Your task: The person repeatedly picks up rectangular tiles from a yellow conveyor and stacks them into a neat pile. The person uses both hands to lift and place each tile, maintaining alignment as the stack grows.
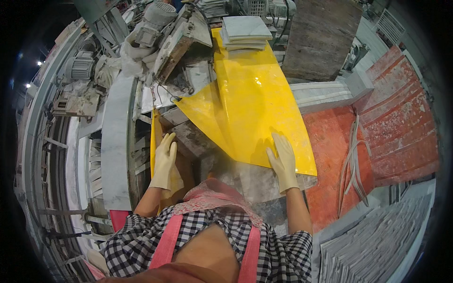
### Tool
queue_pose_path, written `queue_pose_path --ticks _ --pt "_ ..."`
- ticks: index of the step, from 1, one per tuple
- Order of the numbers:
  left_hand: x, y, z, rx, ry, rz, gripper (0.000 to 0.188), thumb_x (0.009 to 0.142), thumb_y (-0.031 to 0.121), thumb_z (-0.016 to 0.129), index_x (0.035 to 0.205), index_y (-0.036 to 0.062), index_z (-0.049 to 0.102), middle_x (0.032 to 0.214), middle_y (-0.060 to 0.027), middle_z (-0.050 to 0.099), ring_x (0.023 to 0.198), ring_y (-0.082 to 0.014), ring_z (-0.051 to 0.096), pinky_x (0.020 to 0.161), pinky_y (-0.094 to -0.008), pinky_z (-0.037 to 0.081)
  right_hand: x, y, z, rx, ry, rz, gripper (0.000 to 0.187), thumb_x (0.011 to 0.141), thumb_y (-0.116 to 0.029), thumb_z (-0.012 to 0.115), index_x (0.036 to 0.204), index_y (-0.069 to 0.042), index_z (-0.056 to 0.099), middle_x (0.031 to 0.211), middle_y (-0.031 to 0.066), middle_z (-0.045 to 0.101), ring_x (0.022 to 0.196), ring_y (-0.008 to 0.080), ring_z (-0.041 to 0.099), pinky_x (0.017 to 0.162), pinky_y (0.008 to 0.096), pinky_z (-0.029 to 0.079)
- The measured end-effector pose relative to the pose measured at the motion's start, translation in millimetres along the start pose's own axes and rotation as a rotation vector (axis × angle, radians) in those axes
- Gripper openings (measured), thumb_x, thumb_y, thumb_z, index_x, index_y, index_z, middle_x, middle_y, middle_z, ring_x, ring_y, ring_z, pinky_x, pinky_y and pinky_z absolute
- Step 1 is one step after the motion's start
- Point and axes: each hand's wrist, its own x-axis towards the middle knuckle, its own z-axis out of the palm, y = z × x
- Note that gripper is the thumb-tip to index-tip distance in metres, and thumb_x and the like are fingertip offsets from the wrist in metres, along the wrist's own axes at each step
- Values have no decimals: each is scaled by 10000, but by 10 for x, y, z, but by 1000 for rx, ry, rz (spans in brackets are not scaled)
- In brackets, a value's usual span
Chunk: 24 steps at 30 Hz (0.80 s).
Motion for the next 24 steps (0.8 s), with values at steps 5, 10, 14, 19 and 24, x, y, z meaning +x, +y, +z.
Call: queue_pose_path --ticks 5,10,14,19,24 --pt "-177 -360 -384 216 149 -137 500 992 269 576 1427 27 538 1435 -271 535 1387 -421 452 1158 -484 363 76 -48 200 -99 -27 -79 579 899 -190 682 1437 -40 528 1456 205 546 1391 392 461 1161 450 357" --pt "-449 -937 -891 608 264 -332 626 968 333 600 1490 14 467 1507 -247 479 1436 -408 392 1220 -494 258 223 69 448 -284 -10 -174 564 948 -267 640 1462 -69 518 1518 214 491 1420 400 431 1193 498 298" --pt "-856 -1264 -1128 777 233 -567 671 959 345 619 1509 7 436 1552 -242 428 1459 -392 361 1225 -496 235 202 114 560 -358 -81 -70 570 950 -256 642 1467 -59 505 1522 227 477 1437 392 405 1197 528 272" --pt "-1105 -1382 -1074 800 166 -620 697 965 343 607 1529 -6 394 1577 -250 388 1470 -413 337 1235 -501 204 175 109 591 -379 -1 -163 573 949 -251 649 1465 -51 500 1512 217 483 1422 389 417 1193 541 269" --pt "-1095 -1413 -1037 820 146 -624 715 958 360 601 1518 -34 395 1565 -259 392 1454 -434 346 1232 -511 200 144 50 567 -354 14 -153 558 964 -246 629 1474 -60 500 1537 208 467 1455 378 388 1215 537 239"
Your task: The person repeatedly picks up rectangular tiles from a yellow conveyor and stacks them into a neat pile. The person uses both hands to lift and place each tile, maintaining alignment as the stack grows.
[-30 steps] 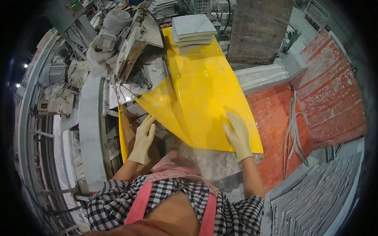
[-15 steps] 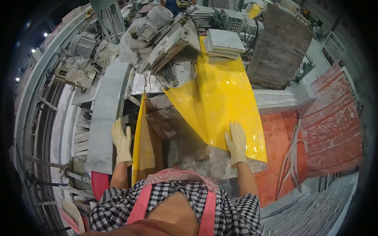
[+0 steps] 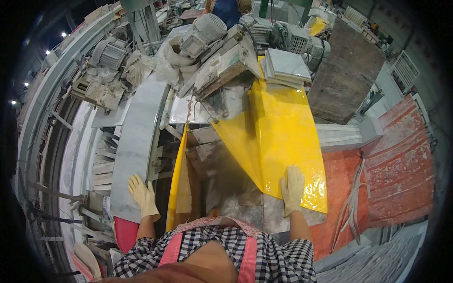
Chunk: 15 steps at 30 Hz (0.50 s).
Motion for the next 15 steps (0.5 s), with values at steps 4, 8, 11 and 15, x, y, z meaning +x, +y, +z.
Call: queue_pose_path --ticks 4,8,11,15 --pt "24 -151 -5 -16 -24 38 657 962 374 590 1478 -15 467 1526 -279 434 1425 -451 383 1222 -497 237 1 -31 -42 46 -29 34 550 967 -231 624 1476 -64 498 1543 204 463 1458 381 386 1221 535 223" --pt "22 -261 72 -199 121 43 501 1014 292 520 1420 0 552 1491 -265 495 1393 -430 440 1205 -485 276 19 -23 -53 73 8 -2 531 950 -210 642 1442 -54 520 1500 214 497 1431 388 411 1206 534 241" --pt "20 -246 135 -152 201 -16 476 1042 280 473 1432 17 547 1500 -219 508 1409 -385 441 1200 -487 283 21 -20 -75 90 29 -13 514 942 -190 636 1424 -47 528 1480 226 505 1411 392 422 1191 537 259" --pt "37 -208 181 -114 175 -170 478 1050 248 441 1457 8 517 1514 -202 502 1426 -357 426 1214 -477 252 41 -30 -71 111 39 -21 453 960 -172 581 1388 -29 540 1437 232 528 1381 390 438 1170 529 286"
